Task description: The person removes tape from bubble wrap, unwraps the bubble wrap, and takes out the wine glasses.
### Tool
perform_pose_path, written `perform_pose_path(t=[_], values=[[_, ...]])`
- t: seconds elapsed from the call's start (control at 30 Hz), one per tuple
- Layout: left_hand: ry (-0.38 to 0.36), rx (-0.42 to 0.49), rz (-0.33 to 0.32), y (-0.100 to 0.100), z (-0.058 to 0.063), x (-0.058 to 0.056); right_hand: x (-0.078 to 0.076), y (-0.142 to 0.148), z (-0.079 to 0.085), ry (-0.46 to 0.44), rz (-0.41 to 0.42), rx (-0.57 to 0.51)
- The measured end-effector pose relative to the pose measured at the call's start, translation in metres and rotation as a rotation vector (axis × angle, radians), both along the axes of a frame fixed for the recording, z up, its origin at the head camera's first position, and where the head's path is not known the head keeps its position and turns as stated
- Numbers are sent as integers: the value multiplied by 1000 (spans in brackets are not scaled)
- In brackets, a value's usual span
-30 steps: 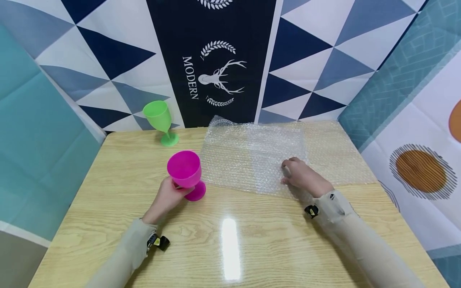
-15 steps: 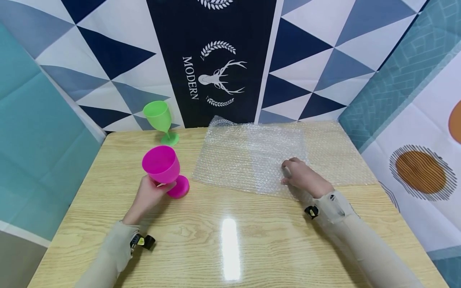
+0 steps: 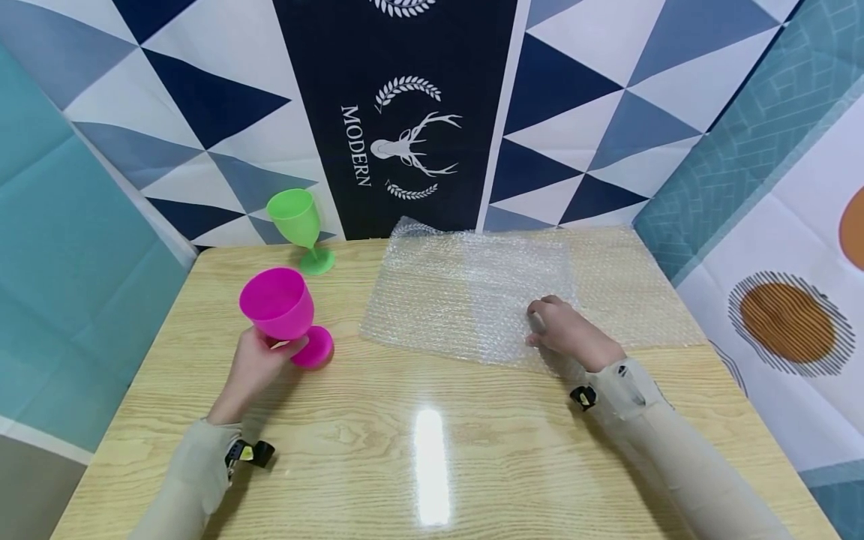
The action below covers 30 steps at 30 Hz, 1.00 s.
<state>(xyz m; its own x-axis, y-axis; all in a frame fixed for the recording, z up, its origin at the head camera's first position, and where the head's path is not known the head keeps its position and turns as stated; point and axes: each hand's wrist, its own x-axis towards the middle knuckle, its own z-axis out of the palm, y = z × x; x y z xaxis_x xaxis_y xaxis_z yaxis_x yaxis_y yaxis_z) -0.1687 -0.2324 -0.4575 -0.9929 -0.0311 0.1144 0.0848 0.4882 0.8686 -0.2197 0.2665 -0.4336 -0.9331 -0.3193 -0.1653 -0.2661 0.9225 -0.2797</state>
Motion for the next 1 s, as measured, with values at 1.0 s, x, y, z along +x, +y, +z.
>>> perform_pose_path(t=[1.0], values=[[6,69,91,-23,12,-7,1,3,-3,11,-3,-29]])
